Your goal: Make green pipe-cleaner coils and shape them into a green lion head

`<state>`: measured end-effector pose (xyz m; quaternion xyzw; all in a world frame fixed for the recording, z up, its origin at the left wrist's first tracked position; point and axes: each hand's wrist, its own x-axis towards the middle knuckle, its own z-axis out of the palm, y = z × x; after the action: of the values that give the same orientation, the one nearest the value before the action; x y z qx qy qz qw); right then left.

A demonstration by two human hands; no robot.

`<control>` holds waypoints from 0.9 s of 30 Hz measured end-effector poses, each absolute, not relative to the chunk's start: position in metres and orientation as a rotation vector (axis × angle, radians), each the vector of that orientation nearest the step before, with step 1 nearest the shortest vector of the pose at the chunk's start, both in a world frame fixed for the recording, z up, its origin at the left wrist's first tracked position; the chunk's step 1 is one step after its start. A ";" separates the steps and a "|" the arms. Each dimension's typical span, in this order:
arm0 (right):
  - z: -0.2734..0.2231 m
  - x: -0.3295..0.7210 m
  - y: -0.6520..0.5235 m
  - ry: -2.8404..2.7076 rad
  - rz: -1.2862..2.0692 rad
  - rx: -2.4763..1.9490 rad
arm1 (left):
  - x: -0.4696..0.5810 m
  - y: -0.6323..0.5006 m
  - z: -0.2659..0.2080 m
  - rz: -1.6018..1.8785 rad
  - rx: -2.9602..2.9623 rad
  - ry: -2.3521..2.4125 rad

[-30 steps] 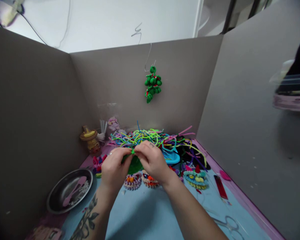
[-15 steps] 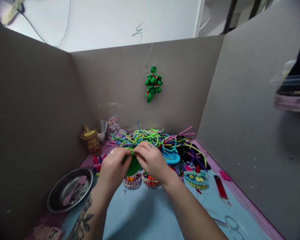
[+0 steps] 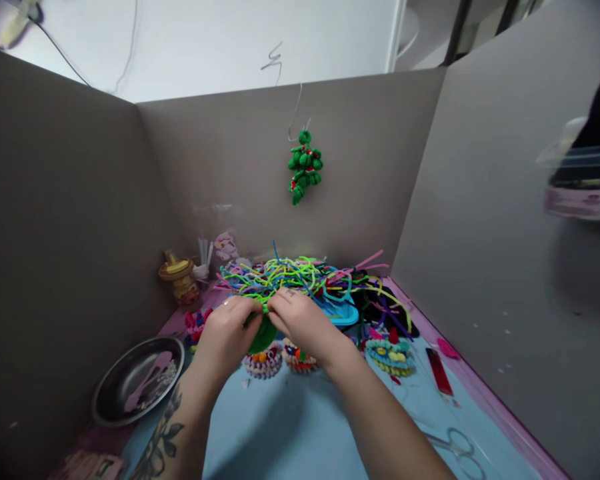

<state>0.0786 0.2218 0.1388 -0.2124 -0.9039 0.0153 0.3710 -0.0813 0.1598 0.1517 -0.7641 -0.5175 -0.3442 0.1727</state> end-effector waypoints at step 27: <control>0.145 0.074 0.212 -2.034 0.518 -0.571 | -0.084 0.168 0.146 -1.280 -2.133 -1.274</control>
<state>0.0736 0.2123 0.1450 -0.2326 -0.8280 0.2110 0.4645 -0.0840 0.1675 0.1457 -0.7518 -0.4489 -0.4512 0.1727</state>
